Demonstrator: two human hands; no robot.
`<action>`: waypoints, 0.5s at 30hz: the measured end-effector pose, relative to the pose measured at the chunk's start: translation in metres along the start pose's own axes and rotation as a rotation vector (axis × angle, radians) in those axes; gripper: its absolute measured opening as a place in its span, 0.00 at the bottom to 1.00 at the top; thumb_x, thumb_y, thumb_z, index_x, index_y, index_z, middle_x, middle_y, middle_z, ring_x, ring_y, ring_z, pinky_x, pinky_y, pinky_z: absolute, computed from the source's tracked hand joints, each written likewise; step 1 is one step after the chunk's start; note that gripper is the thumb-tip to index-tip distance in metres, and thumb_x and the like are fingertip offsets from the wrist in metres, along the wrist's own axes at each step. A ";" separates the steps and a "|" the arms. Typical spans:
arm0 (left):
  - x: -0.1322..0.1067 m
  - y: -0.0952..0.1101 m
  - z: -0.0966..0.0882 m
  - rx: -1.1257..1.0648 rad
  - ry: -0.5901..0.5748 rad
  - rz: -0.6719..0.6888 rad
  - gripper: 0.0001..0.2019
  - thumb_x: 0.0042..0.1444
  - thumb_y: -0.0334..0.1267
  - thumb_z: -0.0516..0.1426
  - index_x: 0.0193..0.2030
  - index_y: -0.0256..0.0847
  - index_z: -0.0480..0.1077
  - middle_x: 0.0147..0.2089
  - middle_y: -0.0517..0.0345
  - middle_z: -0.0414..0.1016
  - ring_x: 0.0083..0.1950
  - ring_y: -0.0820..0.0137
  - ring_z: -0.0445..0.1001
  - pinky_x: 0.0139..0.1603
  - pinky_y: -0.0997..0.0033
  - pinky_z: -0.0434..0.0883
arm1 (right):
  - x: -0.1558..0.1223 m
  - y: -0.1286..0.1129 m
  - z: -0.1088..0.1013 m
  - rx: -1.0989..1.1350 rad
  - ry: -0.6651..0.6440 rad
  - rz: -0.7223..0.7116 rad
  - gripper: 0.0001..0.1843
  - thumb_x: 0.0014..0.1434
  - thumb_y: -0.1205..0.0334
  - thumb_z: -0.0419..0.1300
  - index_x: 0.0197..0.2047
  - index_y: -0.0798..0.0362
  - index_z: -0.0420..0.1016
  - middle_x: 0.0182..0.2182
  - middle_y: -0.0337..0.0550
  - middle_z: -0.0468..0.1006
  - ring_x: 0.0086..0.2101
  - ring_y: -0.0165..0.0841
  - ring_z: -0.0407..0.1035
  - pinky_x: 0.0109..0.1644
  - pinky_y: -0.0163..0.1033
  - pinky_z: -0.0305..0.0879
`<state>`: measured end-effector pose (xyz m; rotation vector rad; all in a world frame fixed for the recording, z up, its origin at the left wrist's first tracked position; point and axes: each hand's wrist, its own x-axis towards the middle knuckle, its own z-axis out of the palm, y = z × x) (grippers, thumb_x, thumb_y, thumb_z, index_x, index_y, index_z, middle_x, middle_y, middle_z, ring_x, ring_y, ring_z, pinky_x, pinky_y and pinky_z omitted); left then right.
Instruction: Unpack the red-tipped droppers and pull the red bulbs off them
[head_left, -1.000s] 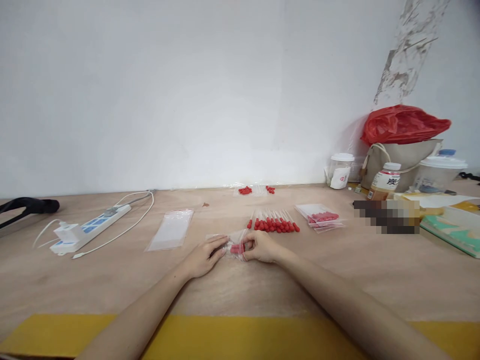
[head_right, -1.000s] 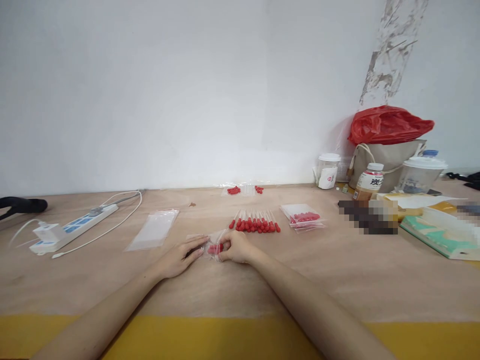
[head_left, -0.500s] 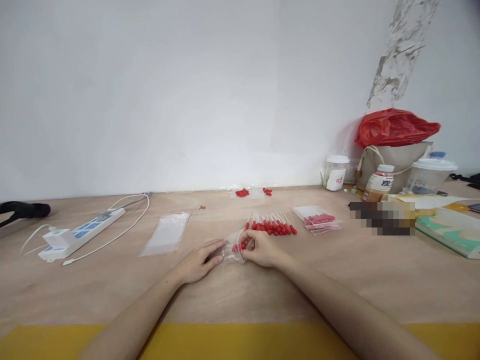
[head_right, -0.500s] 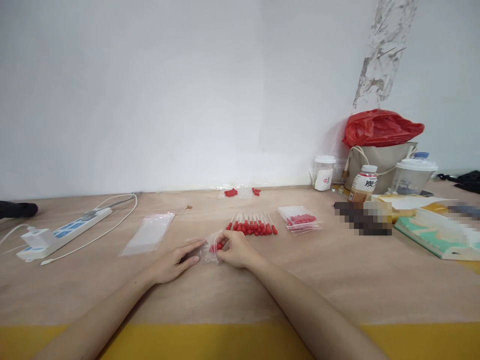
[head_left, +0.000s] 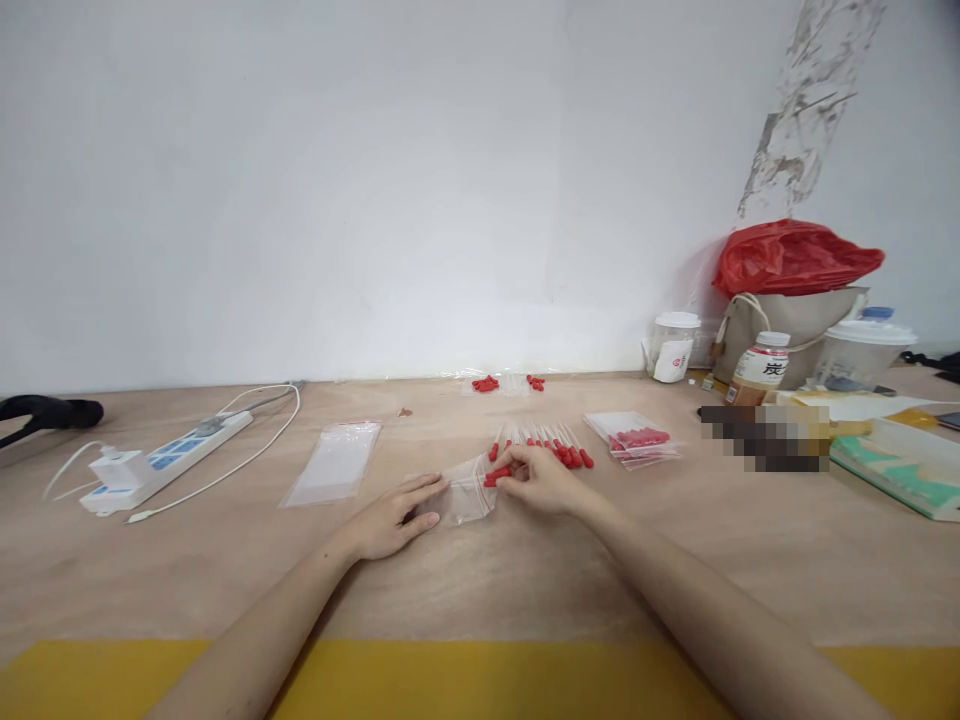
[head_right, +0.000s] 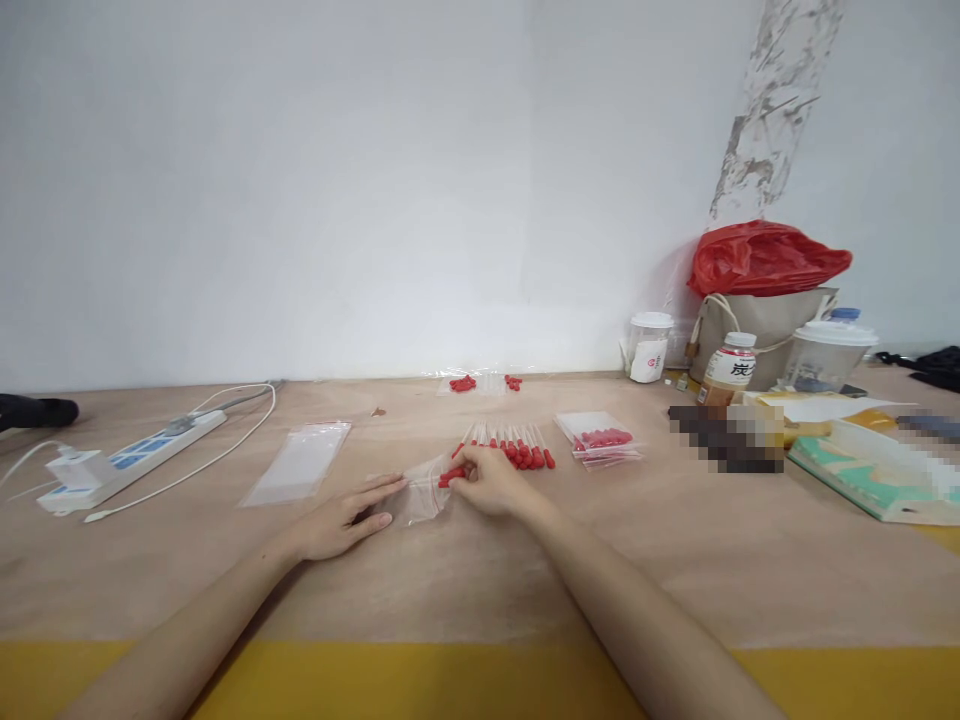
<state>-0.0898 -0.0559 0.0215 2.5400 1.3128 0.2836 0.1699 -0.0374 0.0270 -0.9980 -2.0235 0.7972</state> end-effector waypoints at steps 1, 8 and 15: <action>-0.001 -0.001 -0.002 0.007 -0.011 -0.021 0.25 0.57 0.51 0.44 0.61 0.48 0.52 0.65 0.58 0.47 0.64 0.65 0.48 0.62 0.61 0.50 | 0.000 -0.003 -0.011 0.064 -0.014 0.032 0.08 0.49 0.63 0.56 0.35 0.56 0.71 0.31 0.42 0.75 0.25 0.26 0.67 0.28 0.31 0.62; -0.001 0.005 -0.007 0.059 0.094 -0.076 0.24 0.58 0.51 0.43 0.58 0.45 0.57 0.64 0.55 0.49 0.63 0.64 0.50 0.61 0.64 0.52 | -0.008 0.013 -0.094 0.235 0.345 0.043 0.20 0.46 0.51 0.60 0.39 0.54 0.72 0.36 0.46 0.77 0.32 0.31 0.71 0.37 0.38 0.68; 0.019 0.024 0.012 0.122 -0.071 0.091 0.23 0.59 0.52 0.38 0.61 0.55 0.46 0.66 0.62 0.37 0.66 0.63 0.35 0.63 0.52 0.37 | -0.028 0.071 -0.095 -0.302 0.599 -0.058 0.15 0.53 0.57 0.54 0.42 0.51 0.73 0.40 0.45 0.76 0.40 0.36 0.70 0.44 0.42 0.66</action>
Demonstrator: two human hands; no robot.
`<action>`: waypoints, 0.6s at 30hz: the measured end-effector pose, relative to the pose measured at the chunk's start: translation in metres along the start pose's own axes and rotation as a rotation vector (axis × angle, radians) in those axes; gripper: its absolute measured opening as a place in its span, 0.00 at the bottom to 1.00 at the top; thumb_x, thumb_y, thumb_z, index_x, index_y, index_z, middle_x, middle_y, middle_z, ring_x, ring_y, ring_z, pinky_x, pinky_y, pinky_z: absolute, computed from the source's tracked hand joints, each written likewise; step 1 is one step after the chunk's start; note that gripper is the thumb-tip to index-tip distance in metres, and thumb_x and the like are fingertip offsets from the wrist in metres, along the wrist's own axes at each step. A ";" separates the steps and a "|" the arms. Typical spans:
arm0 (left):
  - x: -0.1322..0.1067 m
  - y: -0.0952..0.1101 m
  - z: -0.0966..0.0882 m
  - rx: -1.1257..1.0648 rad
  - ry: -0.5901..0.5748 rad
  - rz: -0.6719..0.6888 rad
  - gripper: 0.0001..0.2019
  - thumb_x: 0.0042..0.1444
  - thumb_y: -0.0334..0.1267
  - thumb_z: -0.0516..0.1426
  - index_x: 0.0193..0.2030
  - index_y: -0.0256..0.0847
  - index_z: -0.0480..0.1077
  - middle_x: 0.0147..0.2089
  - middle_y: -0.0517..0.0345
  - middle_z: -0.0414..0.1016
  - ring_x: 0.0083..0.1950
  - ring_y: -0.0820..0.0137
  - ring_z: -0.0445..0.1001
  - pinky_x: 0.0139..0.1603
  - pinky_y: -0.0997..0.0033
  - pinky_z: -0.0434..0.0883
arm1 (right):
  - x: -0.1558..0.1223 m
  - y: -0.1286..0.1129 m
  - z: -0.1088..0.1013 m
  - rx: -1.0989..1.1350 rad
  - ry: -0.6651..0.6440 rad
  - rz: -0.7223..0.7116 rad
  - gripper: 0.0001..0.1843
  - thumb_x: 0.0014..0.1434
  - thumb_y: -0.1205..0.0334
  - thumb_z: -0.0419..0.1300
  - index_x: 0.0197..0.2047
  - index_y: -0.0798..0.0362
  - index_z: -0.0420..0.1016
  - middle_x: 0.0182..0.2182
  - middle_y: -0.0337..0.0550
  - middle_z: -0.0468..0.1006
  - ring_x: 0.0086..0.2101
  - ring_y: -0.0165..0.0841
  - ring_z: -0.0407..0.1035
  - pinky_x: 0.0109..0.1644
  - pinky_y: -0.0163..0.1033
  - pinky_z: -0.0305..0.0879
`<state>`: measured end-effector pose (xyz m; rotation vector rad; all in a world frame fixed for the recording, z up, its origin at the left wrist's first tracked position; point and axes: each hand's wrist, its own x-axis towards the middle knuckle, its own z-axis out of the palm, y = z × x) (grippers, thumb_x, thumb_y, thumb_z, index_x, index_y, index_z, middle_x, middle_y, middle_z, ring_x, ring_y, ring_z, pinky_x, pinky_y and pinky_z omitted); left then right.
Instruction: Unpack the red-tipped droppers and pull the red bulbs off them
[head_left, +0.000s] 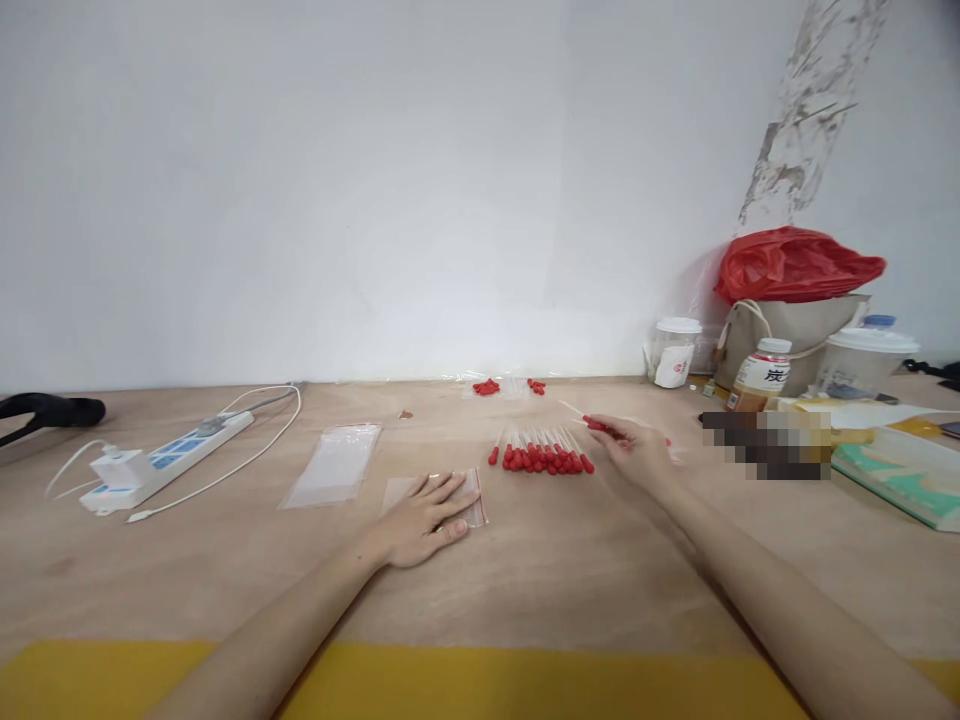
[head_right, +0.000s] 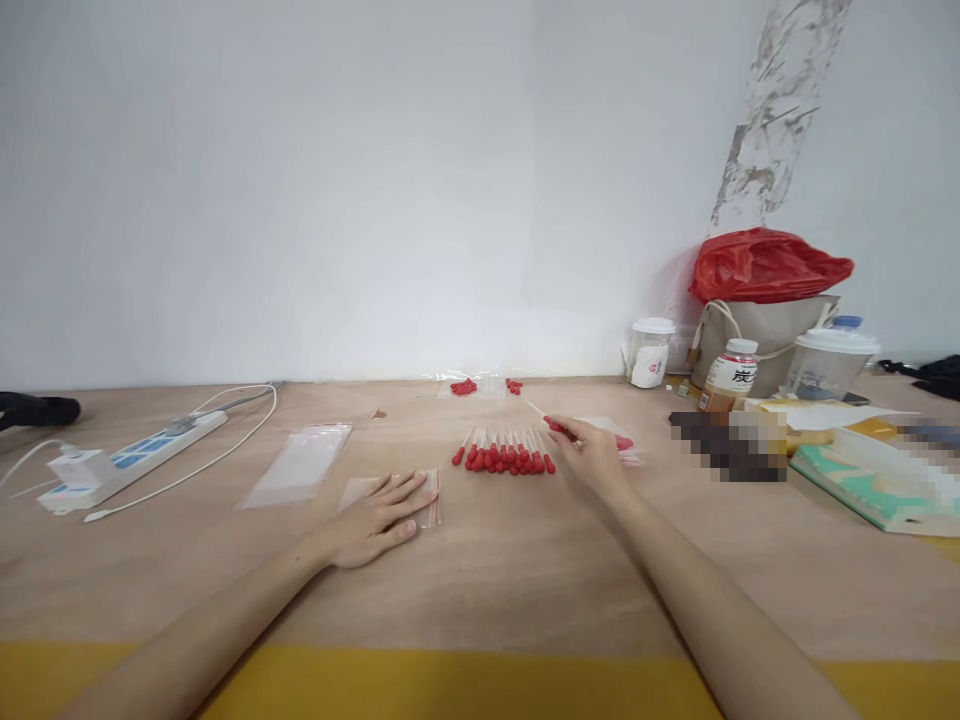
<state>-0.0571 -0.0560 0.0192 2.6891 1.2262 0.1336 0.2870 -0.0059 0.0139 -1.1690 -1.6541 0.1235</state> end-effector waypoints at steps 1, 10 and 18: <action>0.001 0.000 0.002 -0.010 -0.022 -0.003 0.23 0.59 0.52 0.38 0.61 0.56 0.47 0.66 0.62 0.37 0.66 0.62 0.36 0.62 0.51 0.37 | -0.005 0.003 0.003 -0.062 -0.014 -0.042 0.15 0.54 0.59 0.52 0.43 0.51 0.73 0.41 0.45 0.76 0.41 0.36 0.69 0.45 0.42 0.66; -0.002 -0.041 -0.002 -0.171 0.437 -0.350 0.19 0.56 0.48 0.45 0.46 0.39 0.68 0.48 0.51 0.69 0.49 0.63 0.67 0.50 0.63 0.63 | -0.014 0.004 0.017 -0.268 -0.292 -0.231 0.16 0.56 0.66 0.48 0.47 0.52 0.71 0.44 0.47 0.73 0.44 0.37 0.67 0.49 0.45 0.62; -0.006 -0.058 -0.005 -0.359 0.365 -0.451 0.23 0.42 0.50 0.57 0.44 0.38 0.67 0.32 0.58 0.70 0.31 0.70 0.68 0.32 0.72 0.65 | -0.014 0.008 0.012 -0.292 -0.281 -0.189 0.17 0.58 0.63 0.46 0.46 0.55 0.70 0.40 0.49 0.74 0.40 0.37 0.68 0.45 0.41 0.63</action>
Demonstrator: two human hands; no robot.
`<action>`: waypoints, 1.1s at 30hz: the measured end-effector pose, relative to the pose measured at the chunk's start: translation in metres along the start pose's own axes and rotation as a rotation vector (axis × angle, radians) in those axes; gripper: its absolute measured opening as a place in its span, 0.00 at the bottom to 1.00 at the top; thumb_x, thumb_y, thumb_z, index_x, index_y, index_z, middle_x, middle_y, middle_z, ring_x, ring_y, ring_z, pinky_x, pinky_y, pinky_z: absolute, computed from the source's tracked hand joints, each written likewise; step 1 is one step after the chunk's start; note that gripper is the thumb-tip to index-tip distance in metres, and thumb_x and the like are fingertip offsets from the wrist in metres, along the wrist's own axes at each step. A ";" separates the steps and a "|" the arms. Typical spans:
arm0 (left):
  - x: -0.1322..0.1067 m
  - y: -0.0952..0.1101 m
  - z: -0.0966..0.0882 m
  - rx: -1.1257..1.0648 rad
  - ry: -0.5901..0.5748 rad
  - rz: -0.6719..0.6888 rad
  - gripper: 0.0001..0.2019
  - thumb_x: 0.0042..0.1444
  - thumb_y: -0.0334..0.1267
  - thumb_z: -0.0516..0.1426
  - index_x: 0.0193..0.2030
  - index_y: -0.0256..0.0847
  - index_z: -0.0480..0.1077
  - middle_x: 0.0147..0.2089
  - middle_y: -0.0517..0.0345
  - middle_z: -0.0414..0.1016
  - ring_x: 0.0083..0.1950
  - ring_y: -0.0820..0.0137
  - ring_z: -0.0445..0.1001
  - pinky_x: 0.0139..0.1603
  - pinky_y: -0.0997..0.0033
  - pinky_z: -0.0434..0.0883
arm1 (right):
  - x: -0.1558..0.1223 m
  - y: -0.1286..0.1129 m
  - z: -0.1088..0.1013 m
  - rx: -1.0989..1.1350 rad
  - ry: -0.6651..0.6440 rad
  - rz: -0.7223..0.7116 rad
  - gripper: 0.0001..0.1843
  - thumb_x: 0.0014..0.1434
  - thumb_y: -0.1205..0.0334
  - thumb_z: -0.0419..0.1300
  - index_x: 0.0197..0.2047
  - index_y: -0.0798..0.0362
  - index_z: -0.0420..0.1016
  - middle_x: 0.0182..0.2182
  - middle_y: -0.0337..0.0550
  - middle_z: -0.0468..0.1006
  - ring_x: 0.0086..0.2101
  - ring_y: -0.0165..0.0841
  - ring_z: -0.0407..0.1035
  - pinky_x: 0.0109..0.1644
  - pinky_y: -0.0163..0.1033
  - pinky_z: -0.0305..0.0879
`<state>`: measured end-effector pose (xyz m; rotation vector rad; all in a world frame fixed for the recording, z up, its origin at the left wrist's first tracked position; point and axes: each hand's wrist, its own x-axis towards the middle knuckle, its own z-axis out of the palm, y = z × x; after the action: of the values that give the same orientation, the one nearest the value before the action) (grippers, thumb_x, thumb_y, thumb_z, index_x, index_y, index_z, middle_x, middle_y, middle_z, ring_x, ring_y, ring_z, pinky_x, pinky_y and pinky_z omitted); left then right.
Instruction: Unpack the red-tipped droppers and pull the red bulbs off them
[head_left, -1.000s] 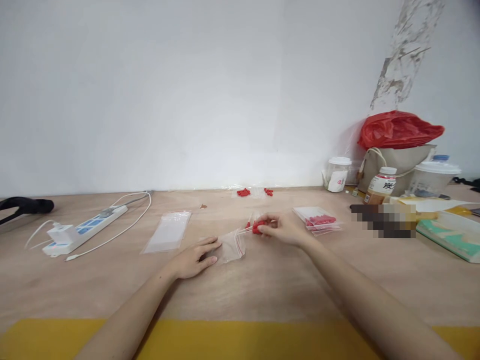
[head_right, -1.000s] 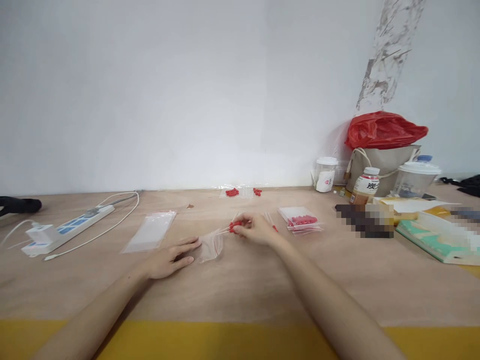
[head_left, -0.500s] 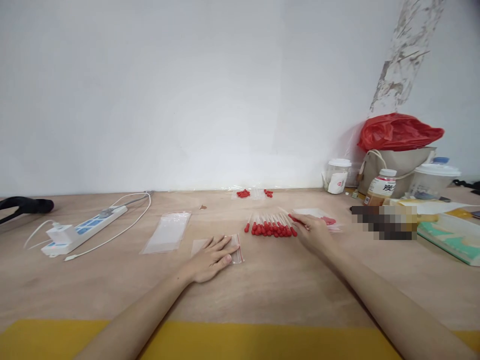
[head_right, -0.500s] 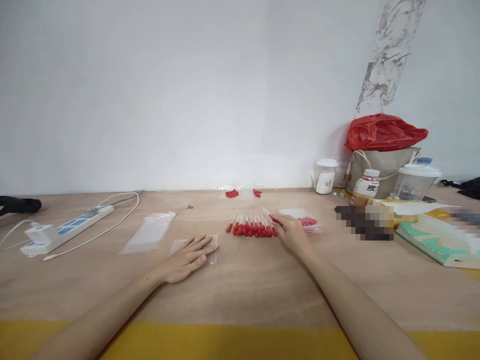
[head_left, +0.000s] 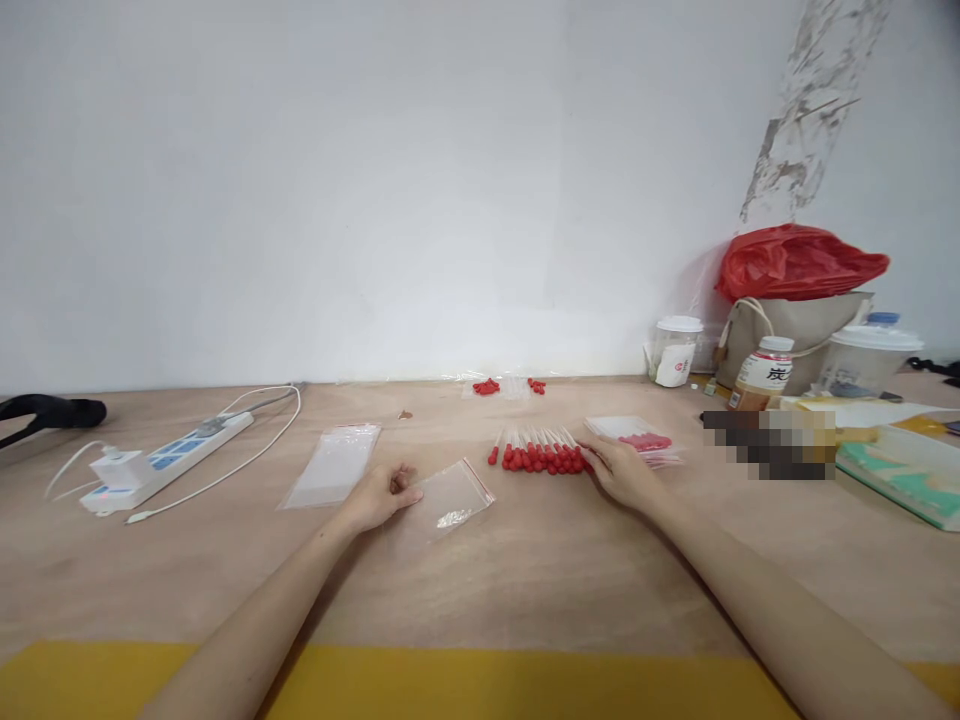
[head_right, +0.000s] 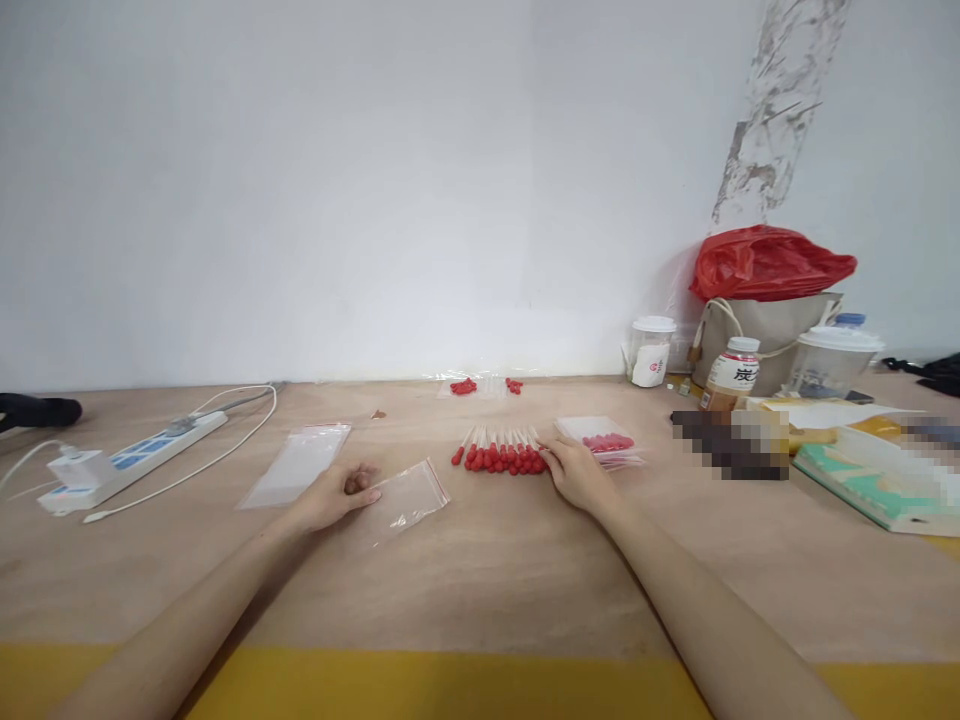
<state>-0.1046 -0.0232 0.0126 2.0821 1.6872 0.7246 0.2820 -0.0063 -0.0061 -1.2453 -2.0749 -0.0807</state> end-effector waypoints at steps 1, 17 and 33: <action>-0.001 0.001 0.000 -0.005 -0.030 -0.007 0.22 0.42 0.50 0.57 0.41 0.38 0.67 0.28 0.61 0.69 0.29 0.71 0.67 0.29 0.73 0.64 | 0.000 0.003 -0.002 -0.021 0.032 0.013 0.17 0.58 0.63 0.46 0.44 0.55 0.71 0.39 0.48 0.75 0.39 0.36 0.68 0.44 0.41 0.63; 0.006 -0.061 -0.056 0.106 0.509 -0.404 0.17 0.49 0.40 0.50 0.46 0.39 0.58 0.28 0.57 0.71 0.29 0.66 0.72 0.29 0.71 0.66 | -0.020 0.064 -0.053 -0.193 -0.057 0.139 0.19 0.45 0.53 0.60 0.41 0.50 0.75 0.39 0.49 0.74 0.39 0.41 0.69 0.40 0.43 0.64; -0.007 -0.018 -0.023 0.603 0.566 -0.075 0.14 0.52 0.43 0.50 0.43 0.42 0.68 0.48 0.50 0.65 0.52 0.58 0.61 0.52 0.59 0.57 | -0.013 0.010 -0.082 -0.396 0.605 0.178 0.16 0.57 0.53 0.49 0.34 0.51 0.74 0.30 0.46 0.75 0.32 0.35 0.68 0.31 0.35 0.55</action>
<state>-0.1338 -0.0273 0.0195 2.3082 2.5376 0.9295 0.3378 -0.0424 0.0448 -1.4109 -1.4550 -0.7235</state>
